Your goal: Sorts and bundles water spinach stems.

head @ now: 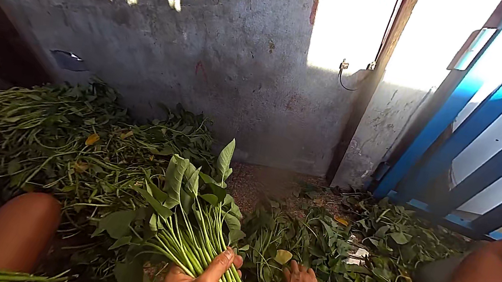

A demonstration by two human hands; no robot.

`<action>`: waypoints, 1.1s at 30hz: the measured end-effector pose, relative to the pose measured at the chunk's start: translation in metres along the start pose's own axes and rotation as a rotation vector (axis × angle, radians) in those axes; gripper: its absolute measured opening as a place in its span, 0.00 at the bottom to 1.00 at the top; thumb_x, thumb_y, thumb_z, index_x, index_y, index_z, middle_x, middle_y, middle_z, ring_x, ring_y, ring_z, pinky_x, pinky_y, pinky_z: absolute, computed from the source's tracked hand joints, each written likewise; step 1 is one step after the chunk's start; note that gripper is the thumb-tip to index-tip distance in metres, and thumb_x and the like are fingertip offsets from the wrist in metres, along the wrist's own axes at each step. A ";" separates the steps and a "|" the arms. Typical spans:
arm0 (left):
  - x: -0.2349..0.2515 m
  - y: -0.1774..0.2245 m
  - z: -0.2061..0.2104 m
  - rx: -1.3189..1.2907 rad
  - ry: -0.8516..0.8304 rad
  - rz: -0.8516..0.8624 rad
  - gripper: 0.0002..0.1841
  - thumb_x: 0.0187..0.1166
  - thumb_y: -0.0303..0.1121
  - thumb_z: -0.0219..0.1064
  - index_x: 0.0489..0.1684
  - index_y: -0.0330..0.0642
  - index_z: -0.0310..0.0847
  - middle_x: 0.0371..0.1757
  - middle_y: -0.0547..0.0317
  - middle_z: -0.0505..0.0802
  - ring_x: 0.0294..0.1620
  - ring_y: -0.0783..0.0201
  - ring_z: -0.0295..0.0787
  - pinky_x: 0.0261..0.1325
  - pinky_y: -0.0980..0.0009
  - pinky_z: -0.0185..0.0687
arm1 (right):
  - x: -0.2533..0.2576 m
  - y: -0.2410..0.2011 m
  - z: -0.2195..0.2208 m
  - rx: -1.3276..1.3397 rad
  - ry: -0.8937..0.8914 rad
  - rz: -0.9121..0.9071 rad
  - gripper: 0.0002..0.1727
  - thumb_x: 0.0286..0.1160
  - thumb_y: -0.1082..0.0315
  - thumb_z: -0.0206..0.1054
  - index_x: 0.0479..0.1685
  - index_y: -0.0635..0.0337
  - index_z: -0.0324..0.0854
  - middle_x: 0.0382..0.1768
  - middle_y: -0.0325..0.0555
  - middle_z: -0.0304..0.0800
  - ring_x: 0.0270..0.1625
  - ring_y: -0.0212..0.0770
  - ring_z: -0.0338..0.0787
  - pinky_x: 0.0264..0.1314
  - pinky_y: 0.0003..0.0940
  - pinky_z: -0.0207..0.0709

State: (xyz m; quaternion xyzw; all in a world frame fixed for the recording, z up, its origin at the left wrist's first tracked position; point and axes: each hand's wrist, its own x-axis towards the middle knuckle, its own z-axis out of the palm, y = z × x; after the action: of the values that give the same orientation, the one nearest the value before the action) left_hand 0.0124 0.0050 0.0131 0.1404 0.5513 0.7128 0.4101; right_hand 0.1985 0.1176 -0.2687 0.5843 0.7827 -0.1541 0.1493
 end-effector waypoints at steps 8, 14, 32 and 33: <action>0.006 0.005 0.001 0.026 0.028 0.016 0.16 0.69 0.11 0.71 0.52 0.24 0.74 0.33 0.38 0.94 0.28 0.47 0.96 0.31 0.57 0.96 | 0.022 -0.001 0.011 -0.060 -0.019 -0.054 0.19 0.80 0.79 0.55 0.62 0.65 0.86 0.77 0.61 0.77 0.83 0.62 0.71 0.80 0.64 0.64; 0.004 0.003 0.008 0.027 0.024 0.032 0.16 0.67 0.11 0.73 0.50 0.23 0.76 0.31 0.37 0.94 0.26 0.47 0.96 0.30 0.58 0.96 | -0.026 0.004 -0.040 0.267 0.063 0.128 0.27 0.85 0.59 0.57 0.77 0.64 0.68 0.59 0.65 0.89 0.61 0.66 0.91 0.62 0.65 0.81; -0.003 -0.027 -0.009 0.196 -0.263 -0.003 0.20 0.55 0.08 0.76 0.47 0.21 0.77 0.34 0.37 0.95 0.29 0.47 0.95 0.34 0.57 0.95 | -0.193 -0.081 -0.100 1.666 0.704 -0.223 0.16 0.72 0.78 0.70 0.59 0.73 0.82 0.47 0.51 0.93 0.44 0.39 0.93 0.49 0.37 0.90; -0.002 -0.029 -0.010 0.210 -0.285 0.003 0.21 0.53 0.08 0.77 0.46 0.21 0.78 0.34 0.37 0.95 0.29 0.47 0.95 0.34 0.57 0.95 | -0.194 -0.086 -0.099 1.641 0.704 -0.266 0.16 0.72 0.78 0.70 0.59 0.73 0.83 0.48 0.52 0.93 0.46 0.39 0.94 0.51 0.37 0.90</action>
State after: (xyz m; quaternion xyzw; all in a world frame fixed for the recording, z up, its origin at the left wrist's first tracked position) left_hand 0.0196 -0.0020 -0.0162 0.2830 0.5588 0.6248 0.4662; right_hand 0.1631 -0.0330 -0.0925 0.4253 0.4883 -0.4921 -0.5819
